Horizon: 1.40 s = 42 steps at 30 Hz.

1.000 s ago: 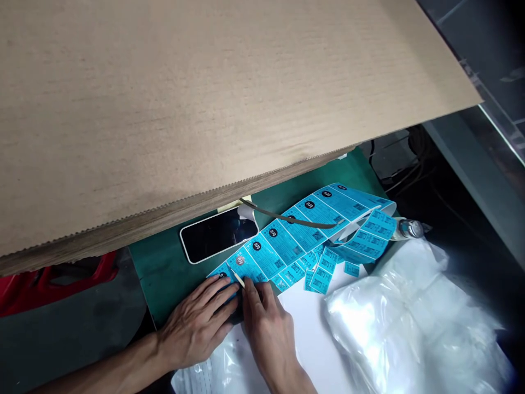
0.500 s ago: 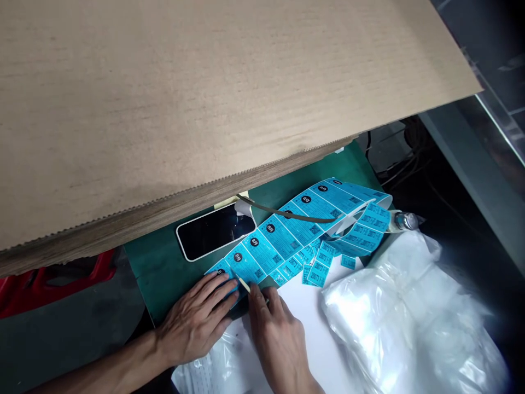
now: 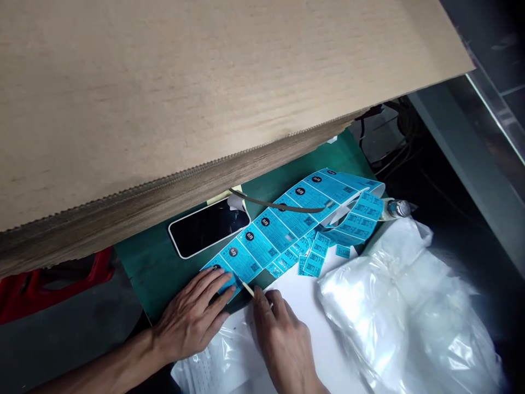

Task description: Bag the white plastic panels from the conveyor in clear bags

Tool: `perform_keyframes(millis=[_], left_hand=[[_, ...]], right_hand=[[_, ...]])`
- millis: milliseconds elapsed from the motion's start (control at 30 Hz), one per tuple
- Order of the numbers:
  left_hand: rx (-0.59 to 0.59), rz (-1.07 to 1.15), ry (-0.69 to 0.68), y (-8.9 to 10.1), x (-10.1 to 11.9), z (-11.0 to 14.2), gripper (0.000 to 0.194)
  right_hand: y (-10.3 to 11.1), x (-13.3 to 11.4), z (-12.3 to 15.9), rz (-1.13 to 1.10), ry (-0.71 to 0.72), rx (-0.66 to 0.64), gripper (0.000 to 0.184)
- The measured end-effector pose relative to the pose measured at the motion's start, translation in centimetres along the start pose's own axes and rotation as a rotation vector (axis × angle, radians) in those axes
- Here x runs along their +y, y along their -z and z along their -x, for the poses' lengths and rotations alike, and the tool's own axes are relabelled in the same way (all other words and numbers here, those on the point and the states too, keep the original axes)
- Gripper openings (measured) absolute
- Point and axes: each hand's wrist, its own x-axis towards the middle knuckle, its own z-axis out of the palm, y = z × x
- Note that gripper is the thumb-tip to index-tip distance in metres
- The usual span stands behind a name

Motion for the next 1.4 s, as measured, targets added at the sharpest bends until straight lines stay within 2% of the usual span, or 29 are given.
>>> perform_keyframes(millis=[167, 400, 500, 567, 667, 833, 867, 933, 967, 1033, 1100, 1167, 1233, 1400], left_hand=[[0.024, 0.006, 0.001, -0.3, 0.1, 0.0, 0.049], [0.038, 0.011, -0.012, -0.2, 0.1, 0.2, 0.049], [0.04, 0.016, 0.001, 0.2, 0.4, 0.7, 0.047], [0.06, 0.028, 0.028, 0.6, 0.7, 0.6, 0.046], [0.148, 0.056, 0.058, 1.3, 0.7, -0.6, 0.044], [0.365, 0.24, -0.062, 1.8, -0.1, -3.5, 0.023], [0.412, 0.269, -0.065, 1.8, -0.3, -4.0, 0.024], [0.484, 0.265, -0.035, 1.5, -0.5, -4.7, 0.04], [0.486, 0.236, -0.019, 1.4, -0.6, -5.1, 0.049], [0.401, 0.161, -0.028, 1.1, -0.6, -5.8, 0.056], [0.251, 0.096, -0.079, 0.9, -0.5, -6.3, 0.049], [0.156, 0.054, -0.113, 0.8, -0.5, -6.5, 0.042], [0.137, 0.035, -0.108, 0.9, -0.5, -6.1, 0.041], [0.099, -0.009, -0.085, 1.6, -0.7, -3.6, 0.042]], right_hand=[[0.2, 0.9, 1.7, 0.064, 0.006, 0.022, 0.033], [0.9, 1.5, 2.8, 0.14, 0.031, 0.013, 0.036], [1.1, 1.8, 3.3, 0.077, 0.043, 0.052, 0.034], [1.6, 2.0, 3.5, -0.059, 0.037, 0.084, 0.032], [2.7, 2.1, 2.9, -0.277, -0.04, 0.108, 0.032], [4.8, 2.3, 0.6, -0.414, -0.11, 0.146, 0.031], [5.1, 2.5, 0.4, -0.433, -0.1, 0.143, 0.031], [5.4, 3.1, 0.5, -0.462, -0.069, 0.13, 0.03], [5.4, 3.4, 0.7, -0.478, -0.062, 0.123, 0.029], [5.4, 4.1, 1.4, -0.511, -0.066, 0.118, 0.028], [5.3, 4.7, 1.9, -0.518, -0.11, 0.129, 0.028], [5.3, 5.0, 1.9, -0.471, -0.161, 0.134, 0.029], [5.2, 4.9, 1.3, -0.398, -0.179, 0.128, 0.029], [3.5, 2.8, -1.8, -0.262, -0.079, 0.086, 0.028]])
